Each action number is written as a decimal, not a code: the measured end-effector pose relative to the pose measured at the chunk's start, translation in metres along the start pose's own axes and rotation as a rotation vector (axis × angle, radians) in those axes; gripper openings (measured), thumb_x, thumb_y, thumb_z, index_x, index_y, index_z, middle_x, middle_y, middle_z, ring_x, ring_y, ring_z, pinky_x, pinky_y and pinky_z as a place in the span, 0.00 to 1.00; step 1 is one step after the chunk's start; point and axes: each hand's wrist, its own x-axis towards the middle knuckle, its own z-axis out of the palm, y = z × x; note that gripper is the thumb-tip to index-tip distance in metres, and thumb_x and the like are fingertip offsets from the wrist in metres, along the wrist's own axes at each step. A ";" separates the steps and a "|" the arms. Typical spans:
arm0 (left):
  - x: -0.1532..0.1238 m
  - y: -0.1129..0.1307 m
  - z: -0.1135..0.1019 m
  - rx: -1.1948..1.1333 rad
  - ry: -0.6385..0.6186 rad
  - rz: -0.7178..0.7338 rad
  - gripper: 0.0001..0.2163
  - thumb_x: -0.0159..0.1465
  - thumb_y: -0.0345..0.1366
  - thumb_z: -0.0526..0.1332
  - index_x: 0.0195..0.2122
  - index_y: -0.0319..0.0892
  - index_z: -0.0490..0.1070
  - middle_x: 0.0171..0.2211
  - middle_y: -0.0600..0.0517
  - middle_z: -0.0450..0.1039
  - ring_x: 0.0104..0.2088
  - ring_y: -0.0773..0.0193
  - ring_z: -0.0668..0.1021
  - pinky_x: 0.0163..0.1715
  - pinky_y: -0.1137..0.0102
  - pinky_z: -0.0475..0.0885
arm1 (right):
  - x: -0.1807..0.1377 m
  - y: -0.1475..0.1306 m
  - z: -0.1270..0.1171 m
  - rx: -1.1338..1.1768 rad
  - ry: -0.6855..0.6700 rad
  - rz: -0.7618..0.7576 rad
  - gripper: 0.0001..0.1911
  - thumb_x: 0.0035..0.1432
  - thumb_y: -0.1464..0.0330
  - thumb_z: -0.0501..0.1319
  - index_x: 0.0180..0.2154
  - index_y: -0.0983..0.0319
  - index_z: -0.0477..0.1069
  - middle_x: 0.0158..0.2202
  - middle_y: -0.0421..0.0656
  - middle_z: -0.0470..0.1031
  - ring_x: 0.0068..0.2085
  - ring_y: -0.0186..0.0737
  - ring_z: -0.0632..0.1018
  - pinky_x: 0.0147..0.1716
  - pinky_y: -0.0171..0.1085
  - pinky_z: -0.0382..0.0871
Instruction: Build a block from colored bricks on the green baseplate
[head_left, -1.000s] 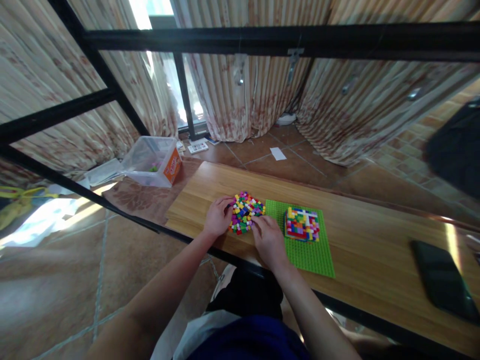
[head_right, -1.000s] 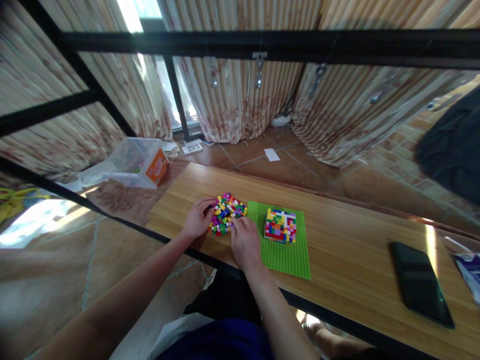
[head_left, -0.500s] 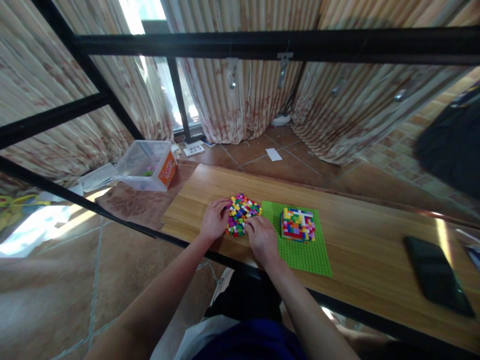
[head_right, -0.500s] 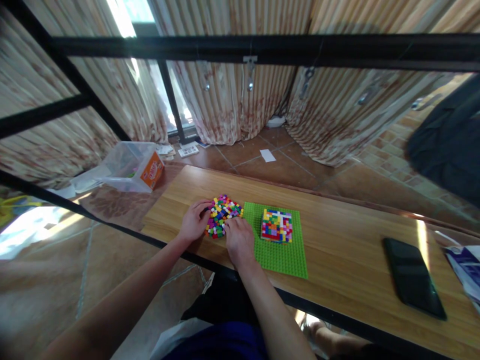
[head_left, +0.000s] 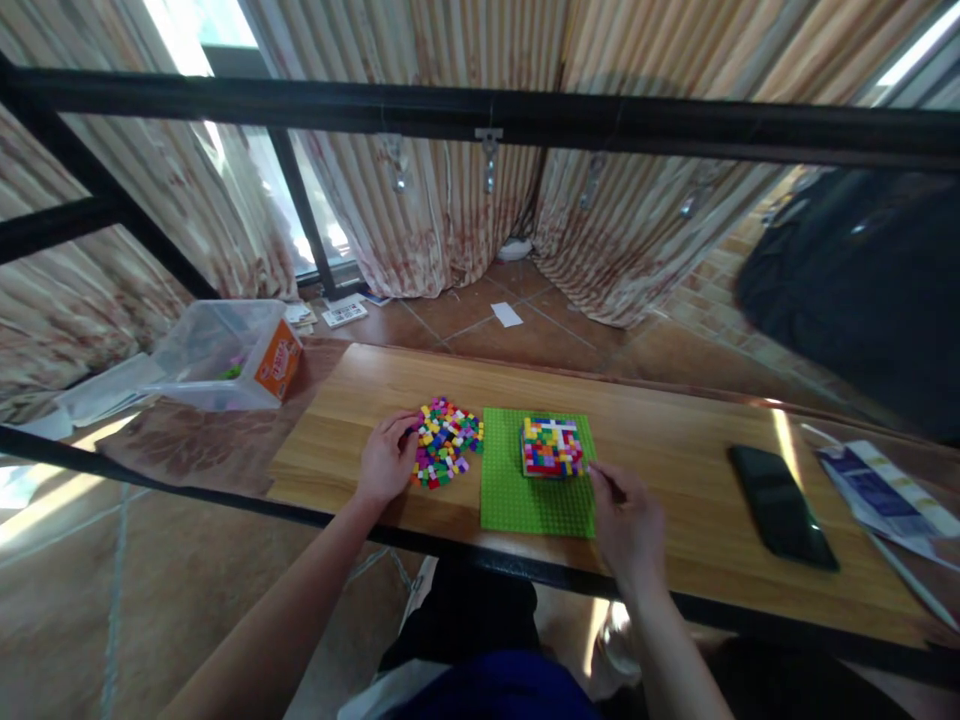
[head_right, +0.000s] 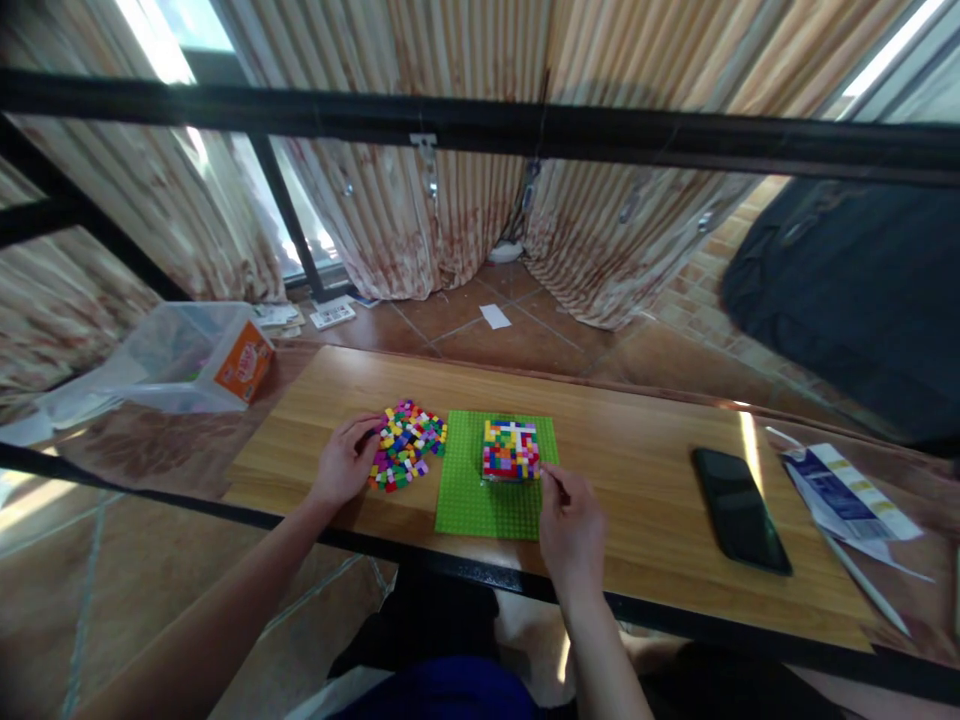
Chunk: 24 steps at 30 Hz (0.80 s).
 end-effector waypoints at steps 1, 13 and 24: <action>0.000 0.000 0.000 0.003 0.001 -0.001 0.11 0.66 0.35 0.55 0.44 0.45 0.75 0.49 0.47 0.76 0.51 0.56 0.77 0.56 0.57 0.71 | 0.005 0.005 -0.002 -0.025 0.001 0.005 0.18 0.61 0.56 0.56 0.37 0.61 0.79 0.36 0.49 0.82 0.35 0.45 0.80 0.36 0.41 0.73; 0.000 -0.003 0.001 0.015 0.003 0.009 0.11 0.66 0.36 0.55 0.44 0.44 0.75 0.49 0.46 0.76 0.52 0.55 0.76 0.57 0.57 0.71 | 0.029 0.012 0.012 0.063 -0.085 0.122 0.23 0.53 0.56 0.62 0.46 0.64 0.77 0.33 0.48 0.82 0.34 0.44 0.80 0.36 0.42 0.73; 0.001 -0.002 0.001 0.007 -0.003 0.001 0.11 0.66 0.34 0.55 0.45 0.43 0.75 0.49 0.47 0.76 0.52 0.57 0.76 0.57 0.58 0.71 | 0.028 0.026 0.017 0.577 -0.100 0.462 0.26 0.42 0.50 0.72 0.37 0.63 0.80 0.33 0.45 0.82 0.29 0.38 0.78 0.29 0.37 0.71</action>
